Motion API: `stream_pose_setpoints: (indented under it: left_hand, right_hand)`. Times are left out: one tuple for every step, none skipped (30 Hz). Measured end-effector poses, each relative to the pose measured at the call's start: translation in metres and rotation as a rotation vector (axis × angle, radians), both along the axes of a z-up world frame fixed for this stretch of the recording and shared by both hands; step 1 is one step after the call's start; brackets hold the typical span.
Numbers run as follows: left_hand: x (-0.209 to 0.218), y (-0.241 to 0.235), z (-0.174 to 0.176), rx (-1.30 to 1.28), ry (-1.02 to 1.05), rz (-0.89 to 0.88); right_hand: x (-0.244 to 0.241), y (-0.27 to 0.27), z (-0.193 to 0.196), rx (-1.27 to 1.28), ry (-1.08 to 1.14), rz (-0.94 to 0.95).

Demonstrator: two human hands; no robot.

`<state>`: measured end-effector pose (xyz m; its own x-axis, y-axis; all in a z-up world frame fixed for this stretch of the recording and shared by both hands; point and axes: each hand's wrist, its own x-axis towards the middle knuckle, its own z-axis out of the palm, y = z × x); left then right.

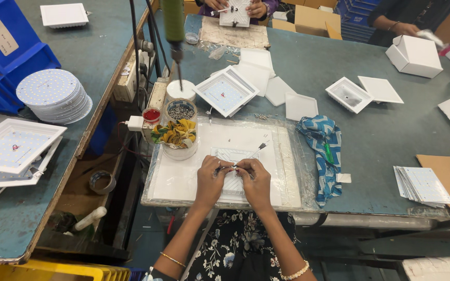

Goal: The person assembles LED light panels by attaching small black components to the back of white square frames using a green pneumatic screwdriver. They repeatedly pick up components, position them, and drive screws into the frames while working at a factory table.

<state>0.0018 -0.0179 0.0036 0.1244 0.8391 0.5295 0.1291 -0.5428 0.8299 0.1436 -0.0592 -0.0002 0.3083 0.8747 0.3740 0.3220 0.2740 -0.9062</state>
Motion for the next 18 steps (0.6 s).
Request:
stream_pose_setpoints:
  left_hand:
    - [0.0003,-0.0005,-0.0004,-0.001,0.000,0.004]
    - [0.0009,-0.0008,-0.0007,0.000,-0.003,0.002]
    - [0.0010,-0.0008,-0.0010,0.000,-0.006,0.002]
    - [0.0012,-0.0008,-0.0012,0.001,-0.008,0.002]
    - [0.0013,-0.0010,-0.0014,-0.001,-0.004,0.000]
    - [0.0016,-0.0012,-0.0016,-0.004,-0.001,-0.001]
    - [0.0017,-0.0014,-0.0017,-0.005,0.002,-0.004]
    - [0.0016,-0.0016,-0.0018,0.004,0.006,-0.002]
    - [0.0018,-0.0015,-0.0016,0.014,0.009,-0.002]
    - [0.0019,-0.0016,-0.0014,0.023,0.012,-0.002]
    - [0.0020,-0.0019,-0.0013,0.014,0.000,-0.009]
    - [0.0017,-0.0025,-0.0012,0.005,-0.013,-0.017]
    - [0.0019,-0.0027,-0.0007,-0.003,-0.026,-0.024]
    - [0.0019,-0.0025,-0.0001,-0.007,-0.022,-0.024]
    - [0.0015,-0.0028,0.0003,-0.011,-0.018,-0.022]
    - [0.0014,-0.0030,0.0010,-0.015,-0.013,-0.020]
    - [0.0013,-0.0033,0.0017,-0.023,-0.018,-0.022]
    - [0.0015,-0.0038,0.0027,-0.030,-0.022,-0.024]
  right_hand:
    - [-0.0004,-0.0002,-0.0002,0.006,-0.011,-0.001]
    - [-0.0004,-0.0002,-0.0001,0.011,-0.018,-0.007]
    - [-0.0009,0.0001,-0.0002,0.016,-0.024,-0.012]
    - [-0.0013,0.0002,-0.0002,0.020,-0.031,-0.017]
    - [-0.0020,0.0003,-0.0002,0.011,-0.037,-0.029]
    - [-0.0025,0.0002,-0.0001,0.001,-0.043,-0.041]
    - [-0.0026,0.0001,0.0002,-0.008,-0.050,-0.054]
    - [-0.0029,-0.0001,0.0005,-0.002,-0.051,-0.053]
    - [-0.0029,-0.0004,0.0011,0.005,-0.052,-0.053]
    - [-0.0030,-0.0007,0.0017,0.011,-0.053,-0.053]
    - [-0.0030,-0.0010,0.0022,0.018,-0.056,-0.048]
    - [-0.0030,-0.0013,0.0026,0.025,-0.059,-0.044]
    - [-0.0028,-0.0013,0.0031,0.031,-0.063,-0.038]
    - [-0.0023,-0.0014,0.0034,0.033,-0.066,-0.036]
    - [-0.0021,-0.0016,0.0032,0.034,-0.069,-0.033]
    - [-0.0018,-0.0016,0.0028,0.035,-0.072,-0.030]
    - [-0.0014,-0.0015,0.0021,0.030,-0.060,-0.019]
    - [-0.0005,-0.0017,0.0013,0.025,-0.049,-0.009]
